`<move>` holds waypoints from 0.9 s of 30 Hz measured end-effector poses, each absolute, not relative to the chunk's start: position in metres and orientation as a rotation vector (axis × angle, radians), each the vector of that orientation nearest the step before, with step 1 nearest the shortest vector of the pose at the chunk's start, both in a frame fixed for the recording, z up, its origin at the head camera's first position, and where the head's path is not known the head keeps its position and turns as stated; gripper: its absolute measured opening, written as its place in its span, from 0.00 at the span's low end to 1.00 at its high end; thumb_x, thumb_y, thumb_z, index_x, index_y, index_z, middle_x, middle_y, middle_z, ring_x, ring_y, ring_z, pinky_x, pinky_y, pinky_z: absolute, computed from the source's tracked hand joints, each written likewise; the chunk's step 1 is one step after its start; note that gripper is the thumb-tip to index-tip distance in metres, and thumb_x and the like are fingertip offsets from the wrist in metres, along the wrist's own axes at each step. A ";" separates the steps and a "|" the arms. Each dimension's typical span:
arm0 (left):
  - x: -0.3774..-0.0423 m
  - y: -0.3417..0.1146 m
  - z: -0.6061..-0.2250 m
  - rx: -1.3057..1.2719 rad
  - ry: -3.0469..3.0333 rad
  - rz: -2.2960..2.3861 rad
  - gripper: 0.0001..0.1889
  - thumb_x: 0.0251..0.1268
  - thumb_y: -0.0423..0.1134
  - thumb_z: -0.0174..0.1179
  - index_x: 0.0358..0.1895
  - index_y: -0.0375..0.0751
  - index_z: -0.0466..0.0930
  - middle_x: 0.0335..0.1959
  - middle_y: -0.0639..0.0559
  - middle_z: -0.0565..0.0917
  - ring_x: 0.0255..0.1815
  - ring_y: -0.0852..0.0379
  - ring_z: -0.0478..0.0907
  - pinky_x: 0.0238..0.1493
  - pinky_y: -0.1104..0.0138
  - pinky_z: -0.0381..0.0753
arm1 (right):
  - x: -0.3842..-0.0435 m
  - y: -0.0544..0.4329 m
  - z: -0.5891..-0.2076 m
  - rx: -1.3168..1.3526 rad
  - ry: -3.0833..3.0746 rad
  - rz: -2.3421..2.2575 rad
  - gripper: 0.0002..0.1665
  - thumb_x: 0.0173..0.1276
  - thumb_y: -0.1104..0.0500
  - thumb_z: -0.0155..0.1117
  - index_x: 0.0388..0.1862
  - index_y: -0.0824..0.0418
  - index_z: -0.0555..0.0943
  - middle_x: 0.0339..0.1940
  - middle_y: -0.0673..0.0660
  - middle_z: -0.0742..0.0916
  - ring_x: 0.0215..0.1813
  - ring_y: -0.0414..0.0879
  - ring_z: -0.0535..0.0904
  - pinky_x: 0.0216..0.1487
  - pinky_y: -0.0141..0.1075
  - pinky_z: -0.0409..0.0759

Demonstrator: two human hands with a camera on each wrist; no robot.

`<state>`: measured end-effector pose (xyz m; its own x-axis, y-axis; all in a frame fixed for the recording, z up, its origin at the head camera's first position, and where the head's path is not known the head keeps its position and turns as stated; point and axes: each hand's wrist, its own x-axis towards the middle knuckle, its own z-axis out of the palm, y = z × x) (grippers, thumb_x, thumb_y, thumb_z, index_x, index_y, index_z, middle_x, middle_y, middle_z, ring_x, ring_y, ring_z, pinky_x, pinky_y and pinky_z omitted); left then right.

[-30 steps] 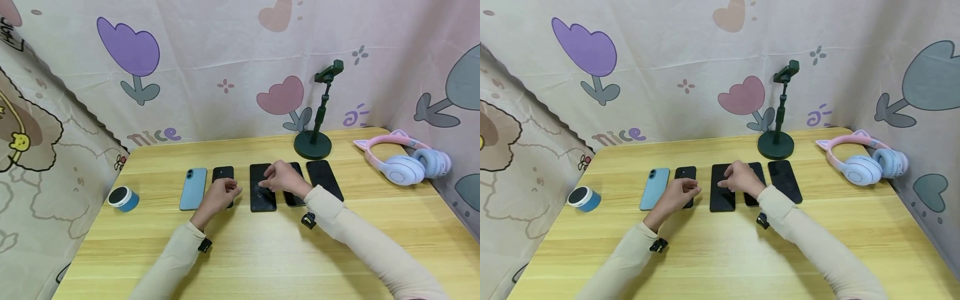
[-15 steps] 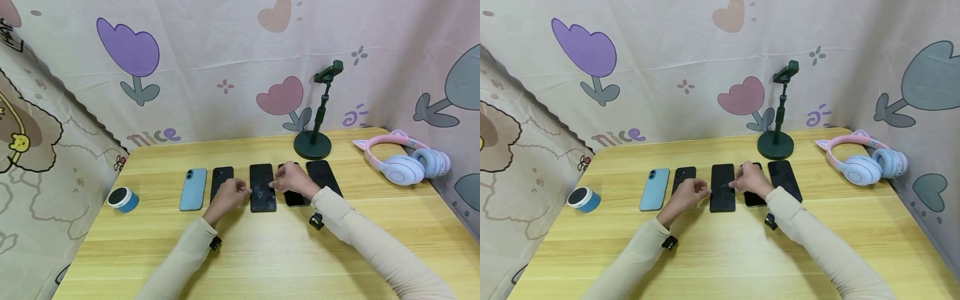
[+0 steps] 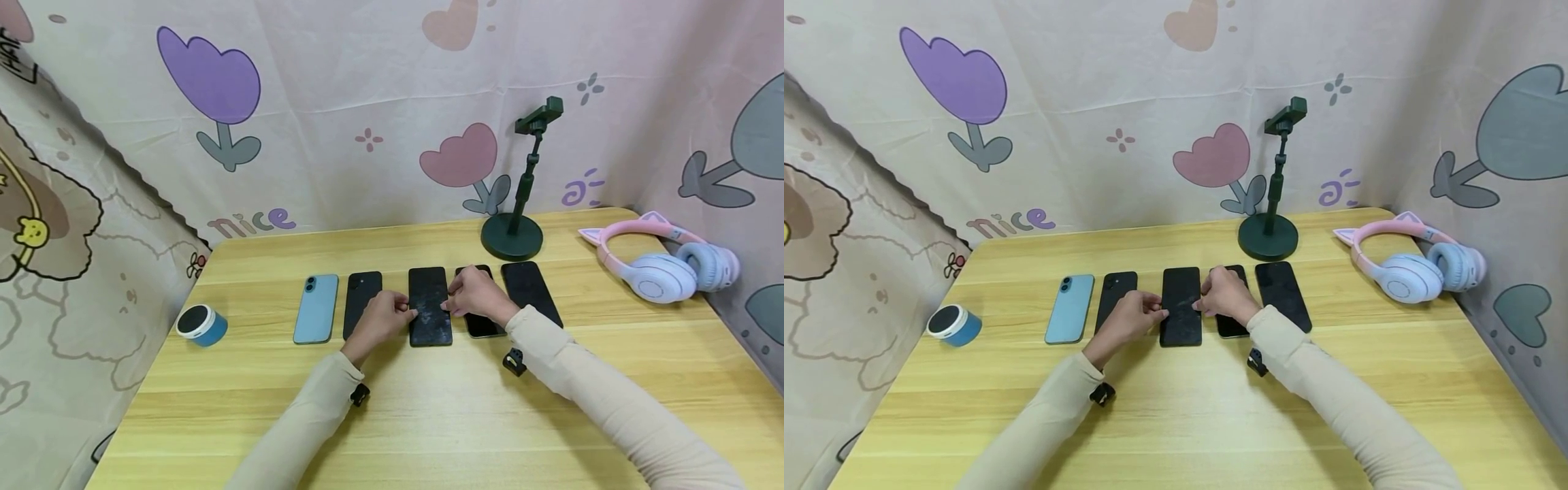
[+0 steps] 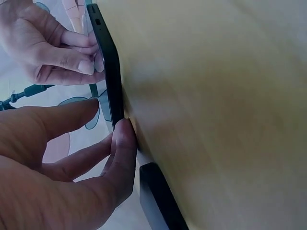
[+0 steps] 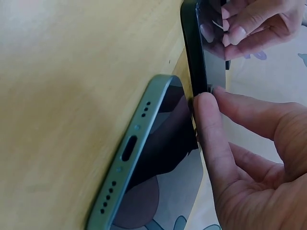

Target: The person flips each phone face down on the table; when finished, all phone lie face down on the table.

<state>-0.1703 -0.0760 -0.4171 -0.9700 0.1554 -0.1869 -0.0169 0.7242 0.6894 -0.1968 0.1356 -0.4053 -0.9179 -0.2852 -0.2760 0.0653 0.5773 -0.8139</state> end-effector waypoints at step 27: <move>-0.161 -0.080 -0.415 0.003 2.631 1.237 0.18 0.72 0.36 0.63 0.61 0.34 0.81 0.51 0.46 0.85 0.53 0.50 0.81 0.58 0.53 0.79 | -0.197 0.124 -0.403 -0.133 2.492 -1.218 0.21 0.61 0.64 0.77 0.51 0.72 0.85 0.38 0.61 0.90 0.33 0.46 0.89 0.44 0.41 0.87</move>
<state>-0.1606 -0.0802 -0.4154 -0.9727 0.1007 -0.2092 -0.0969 0.6427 0.7600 -0.1975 0.1239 -0.4035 -0.9296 -0.2398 -0.2798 0.0734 0.6236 -0.7783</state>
